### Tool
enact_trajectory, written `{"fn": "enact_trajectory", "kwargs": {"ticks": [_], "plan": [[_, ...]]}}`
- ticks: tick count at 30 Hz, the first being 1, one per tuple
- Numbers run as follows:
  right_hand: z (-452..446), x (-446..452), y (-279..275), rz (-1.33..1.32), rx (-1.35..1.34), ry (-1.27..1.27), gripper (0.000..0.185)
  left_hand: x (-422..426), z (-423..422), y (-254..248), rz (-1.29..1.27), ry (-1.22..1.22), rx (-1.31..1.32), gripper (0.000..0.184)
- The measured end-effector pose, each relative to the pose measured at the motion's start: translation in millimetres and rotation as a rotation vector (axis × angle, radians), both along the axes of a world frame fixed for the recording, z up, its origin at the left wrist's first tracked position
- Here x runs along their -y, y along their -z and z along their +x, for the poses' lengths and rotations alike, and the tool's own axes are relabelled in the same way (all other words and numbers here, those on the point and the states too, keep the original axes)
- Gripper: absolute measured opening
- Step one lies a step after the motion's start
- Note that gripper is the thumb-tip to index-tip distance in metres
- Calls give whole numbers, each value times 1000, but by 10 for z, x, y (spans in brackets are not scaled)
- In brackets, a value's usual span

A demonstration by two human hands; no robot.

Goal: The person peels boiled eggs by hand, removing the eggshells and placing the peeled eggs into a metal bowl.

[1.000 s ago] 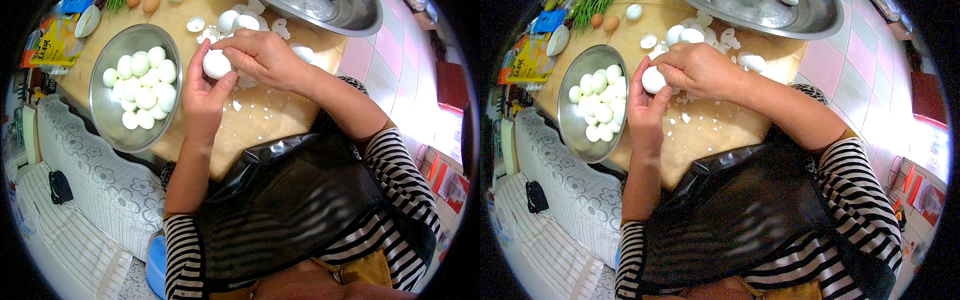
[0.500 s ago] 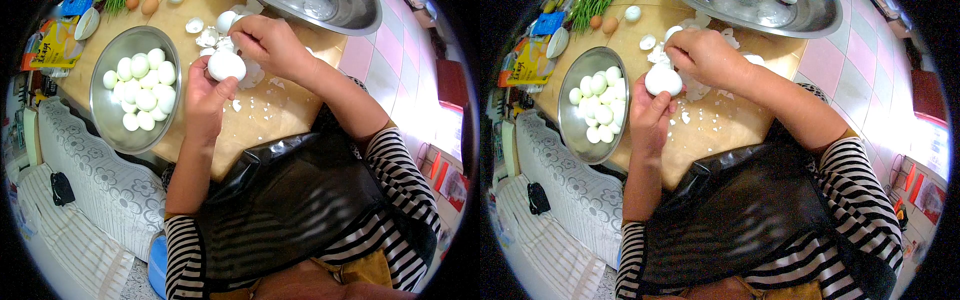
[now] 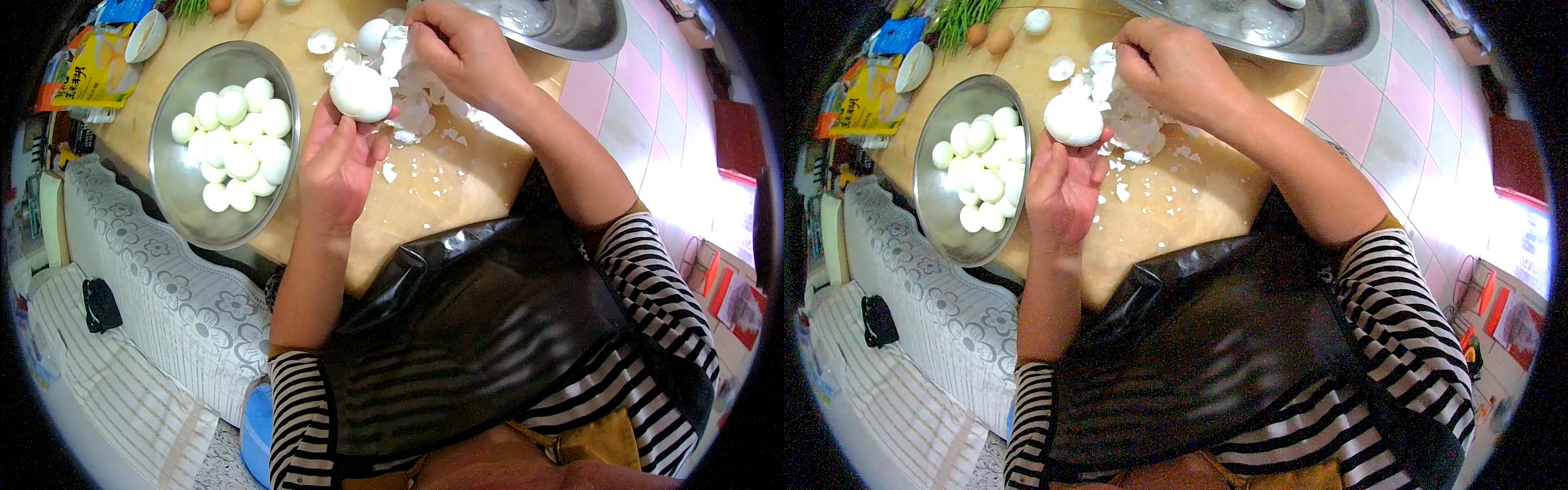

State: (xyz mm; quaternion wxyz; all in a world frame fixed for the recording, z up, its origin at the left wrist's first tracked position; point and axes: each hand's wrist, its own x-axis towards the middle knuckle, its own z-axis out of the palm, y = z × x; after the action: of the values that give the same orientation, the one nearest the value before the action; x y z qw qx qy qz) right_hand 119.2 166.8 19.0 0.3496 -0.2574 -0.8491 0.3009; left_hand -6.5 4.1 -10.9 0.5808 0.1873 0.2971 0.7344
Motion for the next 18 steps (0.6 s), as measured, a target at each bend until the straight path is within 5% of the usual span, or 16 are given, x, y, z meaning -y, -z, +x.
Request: {"fn": "enact_trajectory", "kwargs": {"ticks": [11,14,18], "plan": [[81,-79,-172,-47,154,38,18,13,-3,10,-80,-69,-132,55],[100,-74,-108,251,217,-75,24,-5,20,-35,-132,-107,-324,62],[110,-31,-76,283,172,-162,24,-32,120,-7,-121,-273,-632,65]]}}
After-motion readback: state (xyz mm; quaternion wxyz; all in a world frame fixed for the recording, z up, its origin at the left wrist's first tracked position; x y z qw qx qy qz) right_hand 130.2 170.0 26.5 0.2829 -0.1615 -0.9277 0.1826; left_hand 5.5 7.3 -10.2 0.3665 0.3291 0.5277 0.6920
